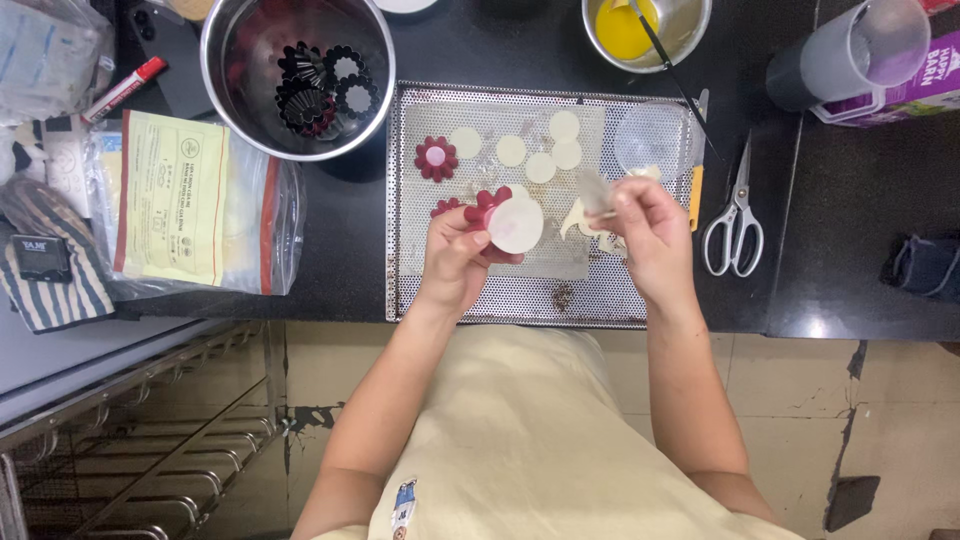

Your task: The person pinches and flattens pieces of dough by hand, then presses the flattened dough into flower-shaped molds on a tray. They use a brush to apply yellow liquid from a bowl into the molds and to the dough, then press the dough into the mold and set the molded pieces on the mesh tray.

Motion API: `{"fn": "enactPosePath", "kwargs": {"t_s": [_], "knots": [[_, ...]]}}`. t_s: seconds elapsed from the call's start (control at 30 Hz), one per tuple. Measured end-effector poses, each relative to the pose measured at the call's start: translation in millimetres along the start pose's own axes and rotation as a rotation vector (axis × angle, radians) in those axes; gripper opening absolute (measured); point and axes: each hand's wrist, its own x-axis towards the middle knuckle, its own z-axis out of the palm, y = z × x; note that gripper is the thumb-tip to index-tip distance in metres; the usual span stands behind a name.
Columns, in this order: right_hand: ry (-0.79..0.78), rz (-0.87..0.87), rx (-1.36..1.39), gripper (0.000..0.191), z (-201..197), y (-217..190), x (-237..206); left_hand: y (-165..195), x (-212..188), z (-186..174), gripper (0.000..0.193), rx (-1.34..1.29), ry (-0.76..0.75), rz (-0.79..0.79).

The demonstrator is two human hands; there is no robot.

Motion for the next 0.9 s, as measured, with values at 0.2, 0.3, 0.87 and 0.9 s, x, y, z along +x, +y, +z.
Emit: {"fn": "enactPosePath", "kwargs": {"t_s": [0.2,0.3,0.87,0.9], "knots": [[0.205,-0.037,-0.665,0.037,-16,35,38,3,3,-15,0.038,-0.083,-0.044,-0.042],[0.435,0.07,0.104,0.068,-16,35,78,0,3,-19,0.036,-0.102,-0.032,-0.043],[0.638,-0.42,-0.184,0.016,-118,7,84,13,7,-29,0.037,0.025,0.038,0.0],[0.643,-0.431,-0.227,0.016,-125,5,77,13,9,-28,0.037,0.033,0.031,0.004]]}}
